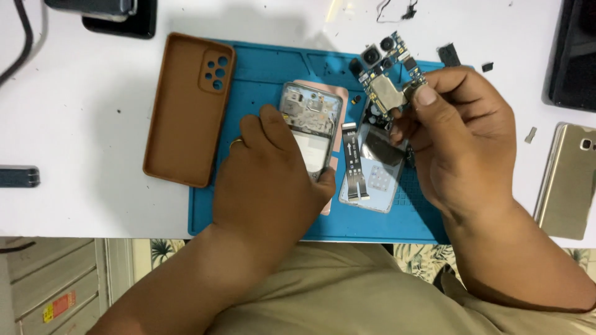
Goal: Disassembling and reassembling internal components of a mobile phone, including the motherboard and camera modules, using specialized tools.
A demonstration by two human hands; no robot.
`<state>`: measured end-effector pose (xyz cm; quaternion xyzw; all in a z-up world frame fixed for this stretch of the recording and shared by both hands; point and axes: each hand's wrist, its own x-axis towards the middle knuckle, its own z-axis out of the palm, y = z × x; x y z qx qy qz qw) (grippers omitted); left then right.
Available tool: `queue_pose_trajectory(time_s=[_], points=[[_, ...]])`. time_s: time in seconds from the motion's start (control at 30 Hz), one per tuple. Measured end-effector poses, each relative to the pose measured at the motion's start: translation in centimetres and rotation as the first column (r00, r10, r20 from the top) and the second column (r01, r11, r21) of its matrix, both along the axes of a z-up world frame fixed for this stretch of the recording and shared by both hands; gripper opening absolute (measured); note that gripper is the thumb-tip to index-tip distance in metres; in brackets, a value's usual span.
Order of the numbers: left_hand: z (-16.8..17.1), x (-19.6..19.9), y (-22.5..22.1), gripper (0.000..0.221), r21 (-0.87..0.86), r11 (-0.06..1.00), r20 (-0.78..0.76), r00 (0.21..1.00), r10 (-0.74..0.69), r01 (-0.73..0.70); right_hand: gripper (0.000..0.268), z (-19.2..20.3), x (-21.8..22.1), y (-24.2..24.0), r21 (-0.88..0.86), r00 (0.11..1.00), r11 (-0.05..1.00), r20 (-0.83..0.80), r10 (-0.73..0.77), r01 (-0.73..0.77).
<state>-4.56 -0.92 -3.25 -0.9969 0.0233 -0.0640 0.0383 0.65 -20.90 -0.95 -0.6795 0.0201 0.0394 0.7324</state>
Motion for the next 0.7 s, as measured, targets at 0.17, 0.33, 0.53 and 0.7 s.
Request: queue_pose_trajectory(time_s=[0.17, 0.33, 0.53, 0.7], points=[[0.4, 0.8, 1.6, 0.082, -0.538, 0.843, -0.193, 0.972, -0.137, 0.012, 0.010, -0.3, 0.0, -0.1, -0.051, 0.999, 0.998, 0.015, 0.032, -0.031], [2.2, 2.8, 2.5, 0.066, -0.737, 0.607, -0.502, 0.843, -0.194, -0.299, 0.013, -0.3, 0.1, 0.2, -0.044, 1.000, 0.999, 0.019, -0.003, 0.004], [7.9, 6.4, 3.5, 0.072, -0.591, 0.677, -0.697, 0.701, -0.153, -0.440, 0.013, -0.6, 0.5, -0.2, 0.000, 0.996, 1.000, 0.088, -0.026, 0.026], [9.3, 8.7, 2.6, 0.046, -0.642, 0.477, -0.759, 0.584, -0.287, -0.600, 0.013, -0.4, 1.2, -1.1, 0.109, 0.990, 0.991, 0.102, -0.093, 0.082]])
